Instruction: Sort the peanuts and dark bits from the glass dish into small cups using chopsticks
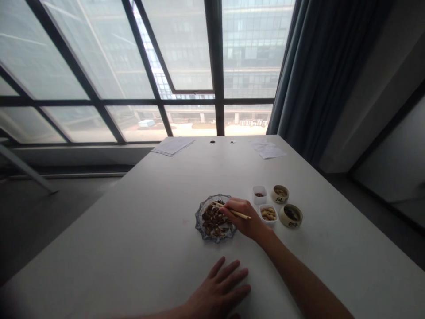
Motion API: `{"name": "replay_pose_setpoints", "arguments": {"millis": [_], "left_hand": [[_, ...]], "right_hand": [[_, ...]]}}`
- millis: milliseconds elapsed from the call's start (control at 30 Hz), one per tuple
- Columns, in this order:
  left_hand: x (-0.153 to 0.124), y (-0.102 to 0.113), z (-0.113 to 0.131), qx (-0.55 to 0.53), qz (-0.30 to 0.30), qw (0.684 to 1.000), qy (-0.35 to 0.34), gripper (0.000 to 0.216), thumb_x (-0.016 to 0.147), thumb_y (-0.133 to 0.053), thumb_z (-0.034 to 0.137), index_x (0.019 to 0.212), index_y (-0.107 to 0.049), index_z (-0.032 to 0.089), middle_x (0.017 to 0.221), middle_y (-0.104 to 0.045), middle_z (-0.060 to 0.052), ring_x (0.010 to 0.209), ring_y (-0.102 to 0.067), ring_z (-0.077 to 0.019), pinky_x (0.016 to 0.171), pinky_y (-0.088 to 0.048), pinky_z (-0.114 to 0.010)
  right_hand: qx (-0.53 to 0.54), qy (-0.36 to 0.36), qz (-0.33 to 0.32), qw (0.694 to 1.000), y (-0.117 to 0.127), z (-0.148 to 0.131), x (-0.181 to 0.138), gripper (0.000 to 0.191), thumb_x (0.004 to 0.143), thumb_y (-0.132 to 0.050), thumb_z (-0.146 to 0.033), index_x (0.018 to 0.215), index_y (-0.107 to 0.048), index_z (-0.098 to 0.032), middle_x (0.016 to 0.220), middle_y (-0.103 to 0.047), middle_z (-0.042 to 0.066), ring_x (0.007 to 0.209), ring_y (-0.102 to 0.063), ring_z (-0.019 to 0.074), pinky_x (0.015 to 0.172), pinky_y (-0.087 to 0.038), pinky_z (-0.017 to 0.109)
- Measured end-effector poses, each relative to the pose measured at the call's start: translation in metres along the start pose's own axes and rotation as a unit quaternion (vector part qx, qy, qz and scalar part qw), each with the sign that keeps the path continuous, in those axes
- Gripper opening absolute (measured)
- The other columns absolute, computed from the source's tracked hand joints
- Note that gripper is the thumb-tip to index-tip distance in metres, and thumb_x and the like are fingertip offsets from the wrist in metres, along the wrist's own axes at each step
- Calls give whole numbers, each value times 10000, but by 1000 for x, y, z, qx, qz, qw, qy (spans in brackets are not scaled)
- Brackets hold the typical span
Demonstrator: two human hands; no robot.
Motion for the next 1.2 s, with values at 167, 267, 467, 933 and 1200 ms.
{"name": "replay_pose_setpoints", "arguments": {"millis": [167, 267, 467, 933, 1200], "left_hand": [[0, 0, 0, -14, 0, 1000, 3, 531, 1035, -662, 523, 1494, -553, 280, 1641, -434, -28, 1483, -417, -319, 1252, -253, -551], [-1, 0, -1, -18, -3, 1000, 4, 518, 1055, -632, 520, 1505, -541, 282, 1651, -418, -23, 1495, -401, -314, 1256, -238, -555], [-1, 0, -2, -15, -7, 1000, 2, 527, 1042, -653, 520, 1501, -545, 285, 1640, -436, -25, 1487, -416, -316, 1255, -247, -549], [-2, 0, -1, -34, -14, 999, 6, 532, 1045, -647, 506, 1506, -530, 268, 1637, -439, -27, 1502, -387, -315, 1266, -202, -571], [-4, 1, -3, -30, -13, 999, 3, 514, 1056, -622, 517, 1499, -533, 272, 1641, -431, -17, 1502, -390, -310, 1256, -238, -575]], "right_hand": [[17, -1, -23, 1000, -13, 11, 0, 362, 1066, -537, -453, 842, -690, -213, 847, -673, 31, 779, -638, 179, 753, -485, 290], [24, -7, -33, 999, -16, 13, -1, 389, 1067, -526, -480, 831, -676, -209, 853, -671, 30, 784, -628, 175, 763, -483, 289], [6, -22, -16, 1000, -13, 8, -1, 447, 1073, -493, -513, 779, -641, -210, 772, -667, 20, 727, -617, 171, 709, -465, 287], [-102, -240, 132, 956, 133, -57, -38, 404, 952, -660, -564, 766, -739, -215, 755, -794, 60, 698, -762, 235, 584, -533, 278], [-86, -298, 66, 948, 136, -41, -41, 385, 941, -661, -543, 741, -700, -217, 731, -782, 52, 696, -776, 235, 577, -558, 257]]}}
Point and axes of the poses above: each hand's wrist, its own x-axis towards the middle knuckle, its own y-axis out of the back of the hand, z = x × y, the point moved 1 cm from there along x, towards the middle knuckle
